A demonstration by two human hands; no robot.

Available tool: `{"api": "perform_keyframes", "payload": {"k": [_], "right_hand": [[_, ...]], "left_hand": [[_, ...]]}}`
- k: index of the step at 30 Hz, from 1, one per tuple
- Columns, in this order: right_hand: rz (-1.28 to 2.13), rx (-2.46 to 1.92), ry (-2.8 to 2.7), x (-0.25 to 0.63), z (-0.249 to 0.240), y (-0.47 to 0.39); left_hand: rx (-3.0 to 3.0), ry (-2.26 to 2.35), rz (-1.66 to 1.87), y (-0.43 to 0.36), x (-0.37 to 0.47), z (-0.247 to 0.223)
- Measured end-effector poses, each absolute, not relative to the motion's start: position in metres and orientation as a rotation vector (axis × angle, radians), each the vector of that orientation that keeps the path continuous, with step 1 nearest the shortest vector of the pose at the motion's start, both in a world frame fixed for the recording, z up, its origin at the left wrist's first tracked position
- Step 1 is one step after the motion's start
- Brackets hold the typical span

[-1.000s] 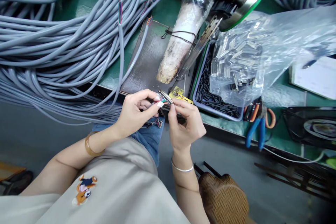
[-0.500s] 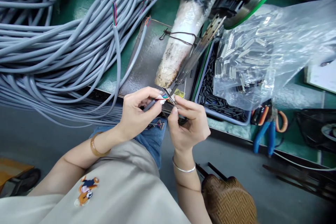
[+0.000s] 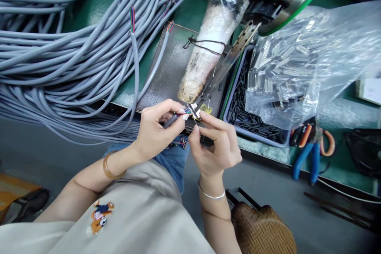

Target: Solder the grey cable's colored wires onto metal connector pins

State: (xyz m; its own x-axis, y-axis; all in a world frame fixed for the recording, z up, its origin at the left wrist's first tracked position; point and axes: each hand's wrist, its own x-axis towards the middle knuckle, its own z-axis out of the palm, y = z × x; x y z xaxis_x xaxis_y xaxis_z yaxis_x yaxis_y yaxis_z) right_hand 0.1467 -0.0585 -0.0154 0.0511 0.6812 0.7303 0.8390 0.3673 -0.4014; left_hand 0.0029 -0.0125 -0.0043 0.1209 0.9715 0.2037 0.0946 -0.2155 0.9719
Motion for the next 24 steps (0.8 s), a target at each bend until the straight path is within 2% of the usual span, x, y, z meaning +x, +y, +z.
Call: {"api": "perform_keyframes", "payload": {"k": [9, 24], "right_hand": [[-0.098, -1.368, -1.635, 0.146, -0.014, -0.059], [-0.161, -1.386, -1.651, 0.148, -0.003, -0.051]], "left_hand": [[1.286, 1.104, 1.126, -0.016, 0.001, -0.004], [1.617, 1.100, 1.336, -0.009, 0.007, 0.000]]}}
